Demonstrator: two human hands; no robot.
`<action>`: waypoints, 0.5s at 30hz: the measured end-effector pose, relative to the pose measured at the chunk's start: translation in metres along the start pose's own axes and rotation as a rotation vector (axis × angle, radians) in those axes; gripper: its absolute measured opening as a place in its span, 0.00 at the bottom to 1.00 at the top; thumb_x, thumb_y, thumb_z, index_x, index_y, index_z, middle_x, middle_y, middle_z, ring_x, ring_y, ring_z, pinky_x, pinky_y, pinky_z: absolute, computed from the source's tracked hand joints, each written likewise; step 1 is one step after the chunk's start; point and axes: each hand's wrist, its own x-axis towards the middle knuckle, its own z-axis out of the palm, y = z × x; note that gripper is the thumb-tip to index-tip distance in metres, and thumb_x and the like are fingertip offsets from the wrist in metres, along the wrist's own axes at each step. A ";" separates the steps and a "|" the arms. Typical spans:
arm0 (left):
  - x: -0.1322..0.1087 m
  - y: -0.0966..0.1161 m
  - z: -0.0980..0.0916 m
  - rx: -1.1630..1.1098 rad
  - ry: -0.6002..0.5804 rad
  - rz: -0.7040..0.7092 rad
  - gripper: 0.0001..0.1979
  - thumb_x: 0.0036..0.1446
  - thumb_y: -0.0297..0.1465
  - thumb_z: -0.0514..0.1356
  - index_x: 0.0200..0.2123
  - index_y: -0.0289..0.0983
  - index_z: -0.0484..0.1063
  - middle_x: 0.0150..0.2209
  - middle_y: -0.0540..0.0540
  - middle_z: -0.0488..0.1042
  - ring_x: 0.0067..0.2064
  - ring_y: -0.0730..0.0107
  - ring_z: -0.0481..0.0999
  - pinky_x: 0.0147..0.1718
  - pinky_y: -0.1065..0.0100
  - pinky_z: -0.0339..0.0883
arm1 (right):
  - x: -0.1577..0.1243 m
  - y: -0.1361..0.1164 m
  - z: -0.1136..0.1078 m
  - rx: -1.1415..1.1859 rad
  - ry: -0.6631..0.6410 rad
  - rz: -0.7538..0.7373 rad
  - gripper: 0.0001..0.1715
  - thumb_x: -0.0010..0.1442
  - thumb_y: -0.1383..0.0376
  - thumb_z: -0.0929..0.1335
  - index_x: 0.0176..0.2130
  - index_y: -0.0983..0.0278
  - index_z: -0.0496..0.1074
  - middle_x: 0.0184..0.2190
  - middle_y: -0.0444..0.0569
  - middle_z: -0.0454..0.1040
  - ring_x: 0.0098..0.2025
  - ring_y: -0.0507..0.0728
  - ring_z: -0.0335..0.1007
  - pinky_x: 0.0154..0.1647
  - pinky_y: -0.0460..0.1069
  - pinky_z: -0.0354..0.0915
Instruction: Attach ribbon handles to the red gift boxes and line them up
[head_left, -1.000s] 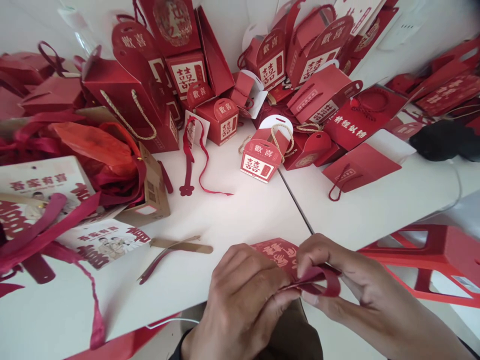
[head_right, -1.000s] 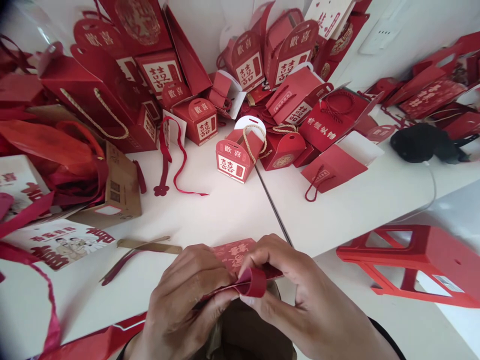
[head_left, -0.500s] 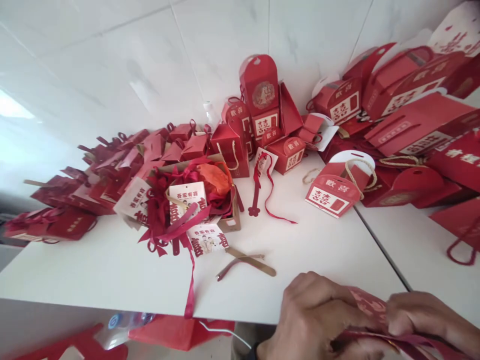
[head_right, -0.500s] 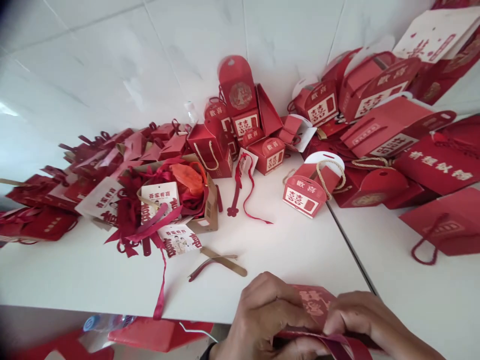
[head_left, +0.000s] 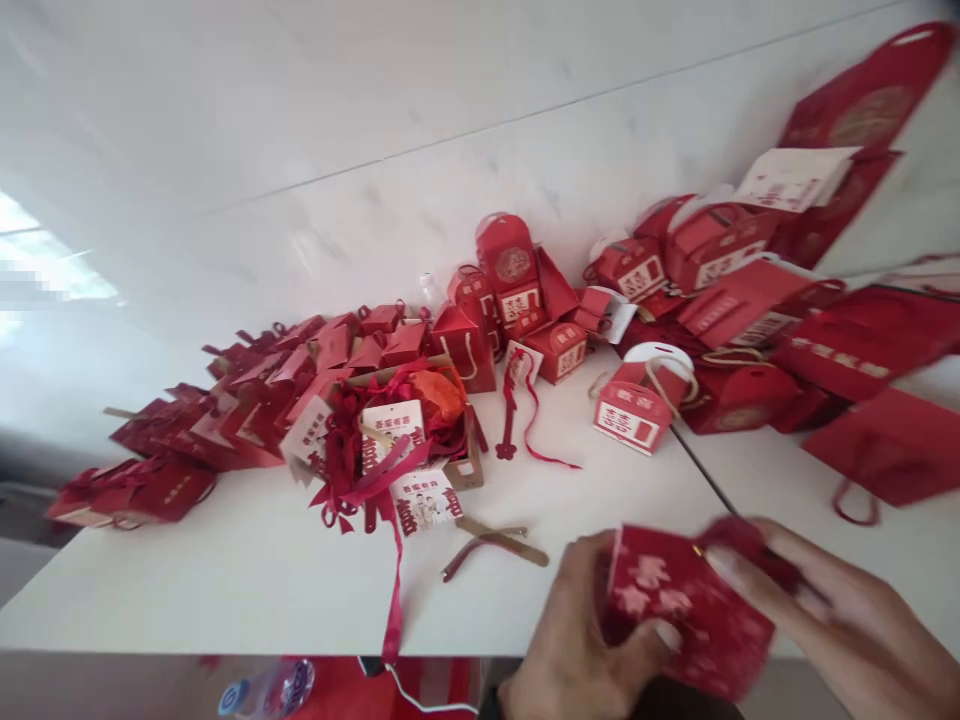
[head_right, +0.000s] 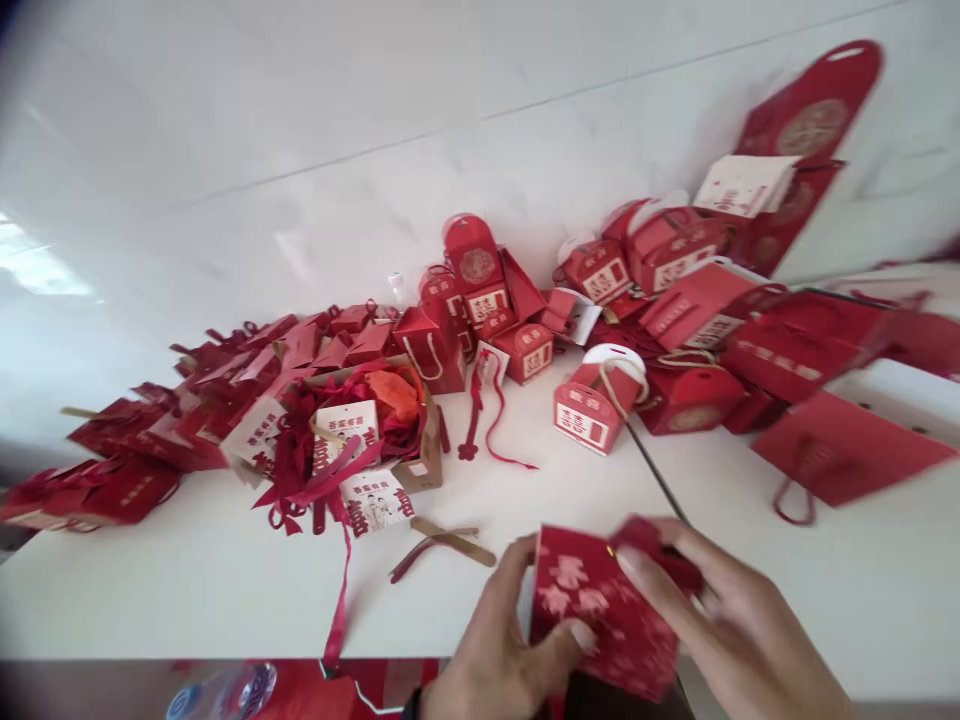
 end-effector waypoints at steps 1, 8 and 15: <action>-0.001 0.005 -0.004 -0.065 -0.051 0.002 0.35 0.60 0.41 0.68 0.66 0.41 0.60 0.59 0.38 0.74 0.57 0.52 0.77 0.59 0.52 0.71 | 0.003 -0.009 0.001 0.021 0.026 0.068 0.24 0.59 0.46 0.78 0.46 0.58 0.77 0.33 0.48 0.80 0.37 0.65 0.80 0.27 0.46 0.77; -0.008 0.013 -0.007 -0.253 -0.177 -0.053 0.42 0.58 0.37 0.70 0.68 0.43 0.50 0.65 0.36 0.68 0.63 0.53 0.73 0.62 0.51 0.69 | 0.014 -0.048 0.016 0.498 0.064 0.189 0.24 0.59 0.50 0.80 0.44 0.63 0.75 0.36 0.48 0.79 0.36 0.59 0.77 0.36 0.47 0.71; -0.014 0.008 -0.008 -0.207 0.077 -0.089 0.39 0.51 0.40 0.74 0.62 0.40 0.61 0.60 0.38 0.74 0.61 0.49 0.74 0.60 0.51 0.69 | 0.004 -0.039 0.023 0.387 0.090 0.145 0.37 0.64 0.42 0.74 0.63 0.57 0.68 0.53 0.52 0.77 0.57 0.66 0.72 0.52 0.53 0.69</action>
